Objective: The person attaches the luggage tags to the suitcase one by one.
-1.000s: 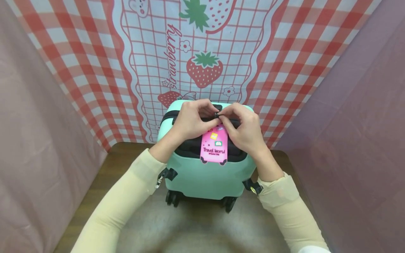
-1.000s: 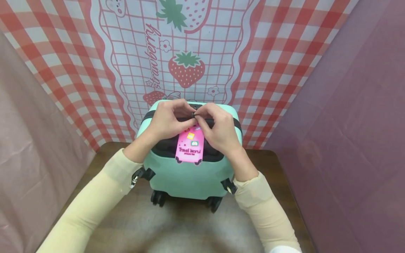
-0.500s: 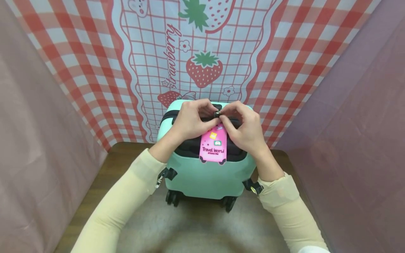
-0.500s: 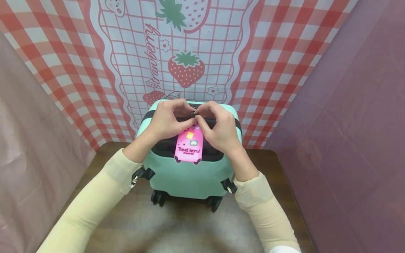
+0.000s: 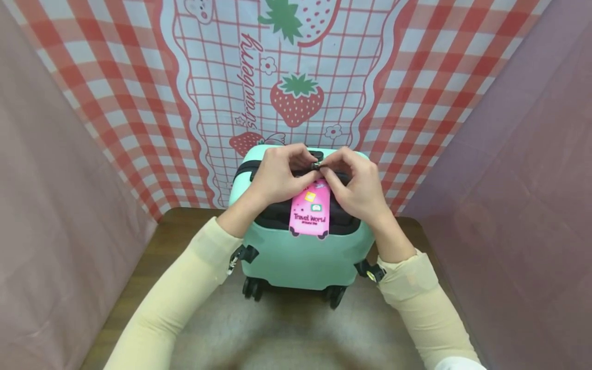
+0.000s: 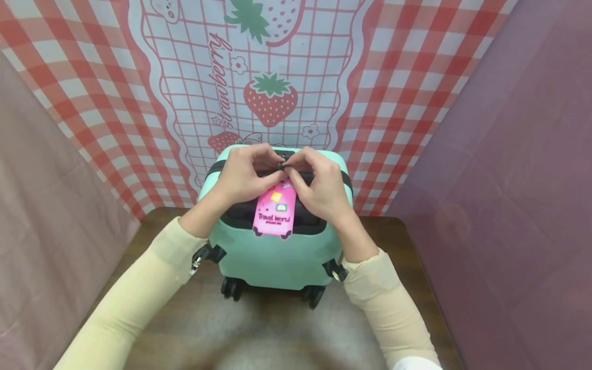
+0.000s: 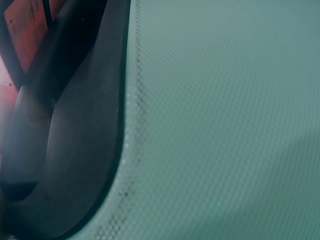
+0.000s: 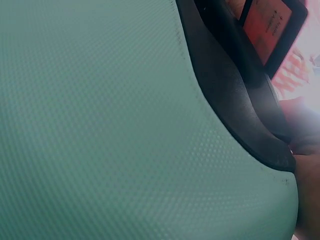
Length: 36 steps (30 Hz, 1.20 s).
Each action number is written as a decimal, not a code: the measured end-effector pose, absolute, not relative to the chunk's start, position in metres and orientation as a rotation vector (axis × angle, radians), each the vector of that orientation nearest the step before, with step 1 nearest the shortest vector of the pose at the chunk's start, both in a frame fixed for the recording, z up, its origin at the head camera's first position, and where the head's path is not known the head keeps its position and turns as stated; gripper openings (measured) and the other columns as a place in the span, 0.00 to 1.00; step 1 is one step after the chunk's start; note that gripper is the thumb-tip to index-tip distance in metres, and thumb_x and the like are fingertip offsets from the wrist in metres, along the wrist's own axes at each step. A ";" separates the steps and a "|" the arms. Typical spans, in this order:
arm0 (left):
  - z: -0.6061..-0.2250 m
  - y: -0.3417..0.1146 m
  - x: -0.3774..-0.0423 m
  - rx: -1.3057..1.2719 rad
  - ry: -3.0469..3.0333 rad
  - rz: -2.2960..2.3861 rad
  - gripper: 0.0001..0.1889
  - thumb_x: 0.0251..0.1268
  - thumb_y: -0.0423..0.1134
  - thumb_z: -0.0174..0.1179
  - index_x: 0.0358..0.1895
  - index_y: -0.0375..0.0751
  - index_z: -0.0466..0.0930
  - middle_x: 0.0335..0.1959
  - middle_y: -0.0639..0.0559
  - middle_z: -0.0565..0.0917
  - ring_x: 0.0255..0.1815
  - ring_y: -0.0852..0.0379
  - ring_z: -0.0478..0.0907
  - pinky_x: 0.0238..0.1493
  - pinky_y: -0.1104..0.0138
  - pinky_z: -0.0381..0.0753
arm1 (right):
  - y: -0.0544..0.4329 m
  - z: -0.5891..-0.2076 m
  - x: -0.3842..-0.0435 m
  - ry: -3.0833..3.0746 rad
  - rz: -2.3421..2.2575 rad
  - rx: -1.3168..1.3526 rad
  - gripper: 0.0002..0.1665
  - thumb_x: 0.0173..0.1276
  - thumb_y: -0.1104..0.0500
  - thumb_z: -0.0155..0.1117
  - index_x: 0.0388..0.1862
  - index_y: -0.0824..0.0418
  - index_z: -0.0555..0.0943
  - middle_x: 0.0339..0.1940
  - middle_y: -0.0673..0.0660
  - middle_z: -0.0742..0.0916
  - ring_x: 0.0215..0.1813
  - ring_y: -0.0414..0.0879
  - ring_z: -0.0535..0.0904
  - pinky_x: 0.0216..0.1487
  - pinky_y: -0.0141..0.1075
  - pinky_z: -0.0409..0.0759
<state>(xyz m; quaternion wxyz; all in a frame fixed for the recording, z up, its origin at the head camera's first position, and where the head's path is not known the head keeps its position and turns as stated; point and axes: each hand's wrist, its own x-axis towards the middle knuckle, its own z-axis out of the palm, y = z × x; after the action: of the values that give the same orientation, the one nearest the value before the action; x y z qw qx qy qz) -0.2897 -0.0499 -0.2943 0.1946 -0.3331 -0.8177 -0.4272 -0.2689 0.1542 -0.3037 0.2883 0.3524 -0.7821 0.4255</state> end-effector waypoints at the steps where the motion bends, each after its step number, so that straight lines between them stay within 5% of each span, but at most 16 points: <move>1: -0.294 -0.050 -0.290 -0.931 -2.295 -1.197 0.12 0.64 0.38 0.76 0.44 0.35 0.86 0.42 0.43 0.94 0.44 0.52 0.93 0.51 0.62 0.91 | 0.154 -0.304 -0.269 -2.085 1.147 0.948 0.06 0.73 0.69 0.69 0.46 0.69 0.84 0.43 0.62 0.90 0.48 0.51 0.91 0.55 0.27 0.86; 16: -0.295 -0.050 -0.290 -0.925 -2.301 -1.176 0.11 0.63 0.36 0.76 0.44 0.36 0.87 0.42 0.43 0.94 0.44 0.52 0.93 0.50 0.62 0.91 | 0.154 -0.305 -0.273 -2.123 1.112 0.955 0.05 0.72 0.69 0.70 0.45 0.65 0.86 0.41 0.58 0.91 0.46 0.49 0.90 0.53 0.31 0.87; 29: -0.296 -0.050 -0.291 -0.909 -2.293 -1.175 0.10 0.63 0.37 0.75 0.42 0.36 0.87 0.40 0.43 0.94 0.42 0.52 0.93 0.48 0.63 0.91 | 0.153 -0.303 -0.271 -2.114 1.175 0.978 0.07 0.73 0.70 0.69 0.47 0.70 0.83 0.44 0.62 0.89 0.49 0.52 0.90 0.56 0.24 0.84; 36: -0.295 -0.051 -0.291 -0.921 -2.301 -1.176 0.10 0.62 0.35 0.75 0.43 0.35 0.87 0.41 0.43 0.93 0.42 0.52 0.93 0.49 0.62 0.91 | 0.154 -0.303 -0.273 -2.138 1.169 0.966 0.07 0.71 0.70 0.71 0.46 0.67 0.85 0.42 0.60 0.90 0.47 0.49 0.89 0.55 0.36 0.88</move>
<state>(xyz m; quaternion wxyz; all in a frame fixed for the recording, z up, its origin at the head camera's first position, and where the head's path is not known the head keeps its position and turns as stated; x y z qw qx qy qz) -0.2915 -0.0506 -0.2952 0.1980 -0.3290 -0.8222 -0.4201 -0.2729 0.1541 -0.3034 0.2574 0.3560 -0.7882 0.4310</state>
